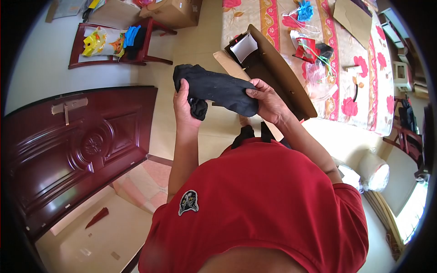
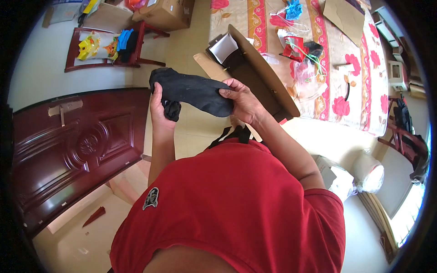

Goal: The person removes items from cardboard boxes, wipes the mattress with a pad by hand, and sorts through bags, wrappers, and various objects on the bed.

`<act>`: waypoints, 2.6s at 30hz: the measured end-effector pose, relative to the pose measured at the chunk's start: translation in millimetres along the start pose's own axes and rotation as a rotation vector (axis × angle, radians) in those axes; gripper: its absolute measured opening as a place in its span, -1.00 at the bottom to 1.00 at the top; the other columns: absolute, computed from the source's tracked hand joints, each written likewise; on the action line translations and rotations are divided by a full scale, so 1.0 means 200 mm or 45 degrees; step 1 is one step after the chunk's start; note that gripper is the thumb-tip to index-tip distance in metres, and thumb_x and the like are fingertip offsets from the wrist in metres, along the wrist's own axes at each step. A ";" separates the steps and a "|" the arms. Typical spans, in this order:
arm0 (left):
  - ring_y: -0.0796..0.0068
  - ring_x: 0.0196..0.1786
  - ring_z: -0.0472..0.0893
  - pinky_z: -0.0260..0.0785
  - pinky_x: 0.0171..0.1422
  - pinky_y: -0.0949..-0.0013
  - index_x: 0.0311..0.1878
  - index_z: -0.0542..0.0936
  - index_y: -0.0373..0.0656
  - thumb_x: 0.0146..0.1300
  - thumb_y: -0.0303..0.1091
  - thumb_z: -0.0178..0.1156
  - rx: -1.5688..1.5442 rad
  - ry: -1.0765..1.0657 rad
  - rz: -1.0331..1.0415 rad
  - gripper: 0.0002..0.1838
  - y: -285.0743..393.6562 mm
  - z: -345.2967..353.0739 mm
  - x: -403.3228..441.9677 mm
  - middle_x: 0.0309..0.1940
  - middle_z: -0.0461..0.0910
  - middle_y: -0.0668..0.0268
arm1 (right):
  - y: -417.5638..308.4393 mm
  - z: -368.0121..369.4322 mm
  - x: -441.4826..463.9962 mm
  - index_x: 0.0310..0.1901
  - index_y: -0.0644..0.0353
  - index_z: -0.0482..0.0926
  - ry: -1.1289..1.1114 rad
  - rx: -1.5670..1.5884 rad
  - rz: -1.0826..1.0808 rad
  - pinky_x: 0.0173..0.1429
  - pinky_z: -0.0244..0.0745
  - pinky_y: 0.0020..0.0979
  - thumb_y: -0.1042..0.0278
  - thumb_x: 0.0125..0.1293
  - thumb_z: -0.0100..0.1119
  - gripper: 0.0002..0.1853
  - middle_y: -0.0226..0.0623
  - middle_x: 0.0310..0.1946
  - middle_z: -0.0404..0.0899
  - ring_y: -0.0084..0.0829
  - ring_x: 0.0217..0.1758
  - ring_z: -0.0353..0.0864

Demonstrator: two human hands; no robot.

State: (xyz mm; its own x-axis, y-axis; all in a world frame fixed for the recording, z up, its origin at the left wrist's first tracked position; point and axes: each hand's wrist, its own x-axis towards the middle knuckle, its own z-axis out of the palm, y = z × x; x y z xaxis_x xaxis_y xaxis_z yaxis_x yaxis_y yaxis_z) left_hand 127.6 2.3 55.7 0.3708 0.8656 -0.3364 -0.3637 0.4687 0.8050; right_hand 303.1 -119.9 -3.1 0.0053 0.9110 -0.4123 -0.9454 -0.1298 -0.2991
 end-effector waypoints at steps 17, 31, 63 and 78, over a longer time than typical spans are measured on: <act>0.43 -0.34 0.50 0.36 -0.23 0.41 -0.18 0.50 -0.23 0.28 -0.28 0.04 0.522 -0.408 0.152 -0.79 0.01 0.16 -0.08 -0.39 0.51 0.27 | -0.21 0.24 -0.15 0.20 0.11 0.30 -0.153 -0.492 -0.426 -0.14 0.51 -0.47 0.24 0.22 0.20 -0.47 -0.31 -0.18 0.48 -0.57 -0.16 0.47; 0.61 -0.45 0.48 0.33 -0.31 0.53 -0.09 0.47 -0.33 0.20 -0.41 0.13 0.822 -0.824 -0.147 -0.75 -0.16 0.34 -0.13 -0.43 0.54 0.32 | -0.72 0.00 -0.67 -0.23 0.25 0.55 -0.127 -1.054 -1.160 -0.04 0.44 -0.48 0.44 0.08 0.21 -0.80 -0.30 -0.30 0.58 -0.49 -0.21 0.56; 0.20 0.44 -0.10 -0.07 0.42 0.18 0.40 -0.43 -0.10 -0.05 -0.09 0.41 1.498 -0.186 -0.175 0.27 -0.92 0.15 0.04 0.40 -0.22 -0.02 | -0.23 -1.05 -0.62 -0.07 0.17 0.54 1.047 -0.508 -0.819 -0.14 0.33 -0.53 0.32 0.20 0.17 -0.73 -0.51 -0.30 0.52 -0.63 -0.28 0.43; 0.27 -0.06 0.45 0.36 0.03 0.23 -0.04 0.37 -0.24 -0.05 -0.42 0.21 0.586 0.282 -0.624 -0.55 -1.17 -0.23 0.33 -0.13 0.43 0.17 | 0.02 -0.79 -0.41 -0.19 0.20 0.57 0.767 -0.693 -0.487 -0.33 0.41 -0.55 0.36 0.23 0.15 -0.84 -0.47 -0.42 0.58 -0.66 -0.42 0.50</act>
State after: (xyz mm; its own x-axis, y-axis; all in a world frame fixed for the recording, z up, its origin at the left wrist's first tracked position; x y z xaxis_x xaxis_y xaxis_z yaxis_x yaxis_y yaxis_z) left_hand 197.3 -42.1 -178.1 0.1994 0.6126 -0.7649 0.2166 0.7337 0.6440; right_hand 350.9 -257.0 -105.4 0.6034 0.5900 -0.5365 -0.5592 -0.1665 -0.8121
